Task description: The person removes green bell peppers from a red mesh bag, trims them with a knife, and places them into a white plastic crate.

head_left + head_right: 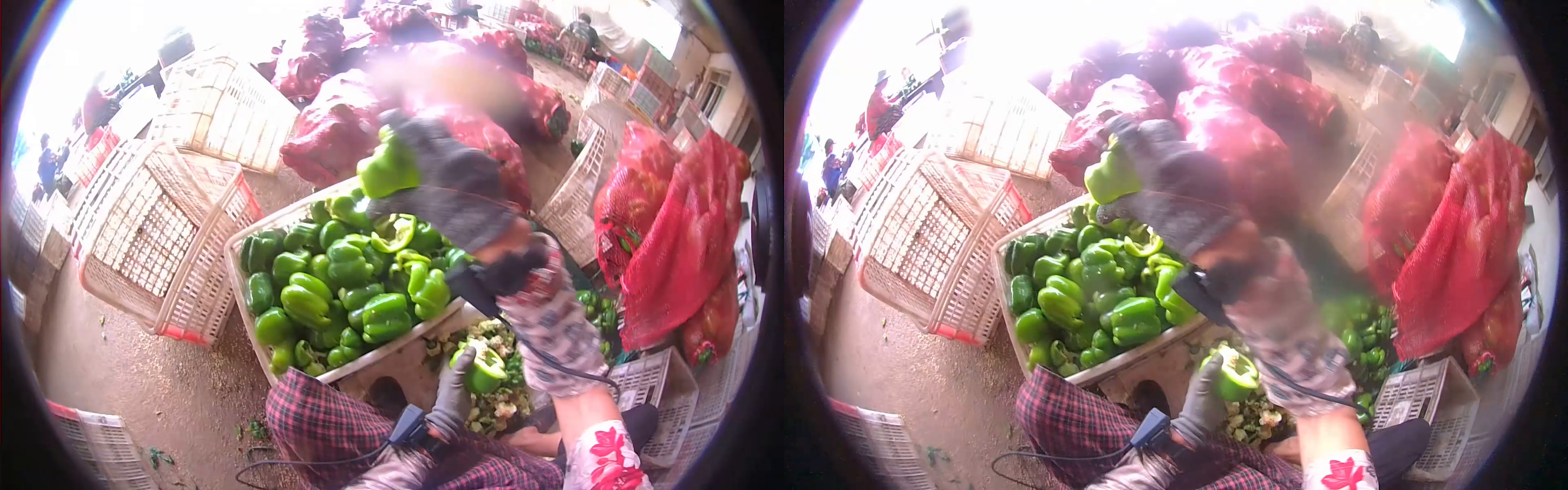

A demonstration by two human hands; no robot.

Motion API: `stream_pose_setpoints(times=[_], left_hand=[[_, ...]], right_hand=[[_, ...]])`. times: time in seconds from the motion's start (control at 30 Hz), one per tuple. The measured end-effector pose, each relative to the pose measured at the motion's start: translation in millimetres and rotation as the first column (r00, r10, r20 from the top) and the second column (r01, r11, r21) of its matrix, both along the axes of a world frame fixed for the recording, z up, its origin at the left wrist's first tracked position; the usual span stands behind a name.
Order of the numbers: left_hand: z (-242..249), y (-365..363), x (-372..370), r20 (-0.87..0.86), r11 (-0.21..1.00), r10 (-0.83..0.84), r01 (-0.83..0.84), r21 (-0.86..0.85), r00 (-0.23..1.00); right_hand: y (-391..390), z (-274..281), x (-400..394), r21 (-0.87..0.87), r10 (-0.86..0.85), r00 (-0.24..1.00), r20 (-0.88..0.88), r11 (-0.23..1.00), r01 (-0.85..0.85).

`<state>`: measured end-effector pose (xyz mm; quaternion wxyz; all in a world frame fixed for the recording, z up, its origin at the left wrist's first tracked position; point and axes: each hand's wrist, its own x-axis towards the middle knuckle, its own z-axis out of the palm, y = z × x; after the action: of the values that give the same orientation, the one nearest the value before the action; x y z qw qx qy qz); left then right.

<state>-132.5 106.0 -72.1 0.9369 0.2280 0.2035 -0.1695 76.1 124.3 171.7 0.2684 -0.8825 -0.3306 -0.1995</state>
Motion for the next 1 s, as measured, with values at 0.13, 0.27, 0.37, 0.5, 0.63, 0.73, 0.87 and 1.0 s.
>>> stream_pose_setpoints(times=[0.13,0.27,0.37,0.5,0.63,0.73,0.87,1.0], left_hand=[[10,8,3,-0.065,0.995,-0.064,0.069,0.068,0.996],[-22,-11,3,-0.046,0.997,0.024,-0.020,0.079,0.999],[-26,-4,3,-0.015,0.987,-0.059,0.060,0.150,0.998],[24,15,12,0.131,0.857,0.036,-0.098,0.506,0.991],[17,4,4,0.482,0.651,-0.031,-0.348,0.675,0.876],[30,3,2,0.681,0.302,-0.413,-0.614,0.729,0.605],[43,1,-9,0.642,0.478,-0.604,-0.431,0.766,0.472],[44,-8,-22,0.525,0.885,-0.391,0.152,0.440,0.756]], right_hand=[[58,-132,62,-0.487,-0.160,0.986,-0.038,0.865,0.121],[50,-129,50,-0.564,-0.137,0.938,-0.318,0.823,-0.071],[26,-110,39,-0.294,0.022,0.961,-0.275,0.950,-0.106],[-47,-64,-45,0.211,-0.160,0.945,-0.286,0.951,0.225],[-145,-72,-146,0.097,-0.184,0.732,-0.656,0.941,0.324],[-176,-124,-204,0.107,-0.137,0.627,-0.767,0.936,0.335],[-177,-154,-237,0.142,-0.170,0.492,-0.854,0.833,0.535],[-174,-162,-256,0.382,-0.161,0.633,-0.757,0.677,0.629]])
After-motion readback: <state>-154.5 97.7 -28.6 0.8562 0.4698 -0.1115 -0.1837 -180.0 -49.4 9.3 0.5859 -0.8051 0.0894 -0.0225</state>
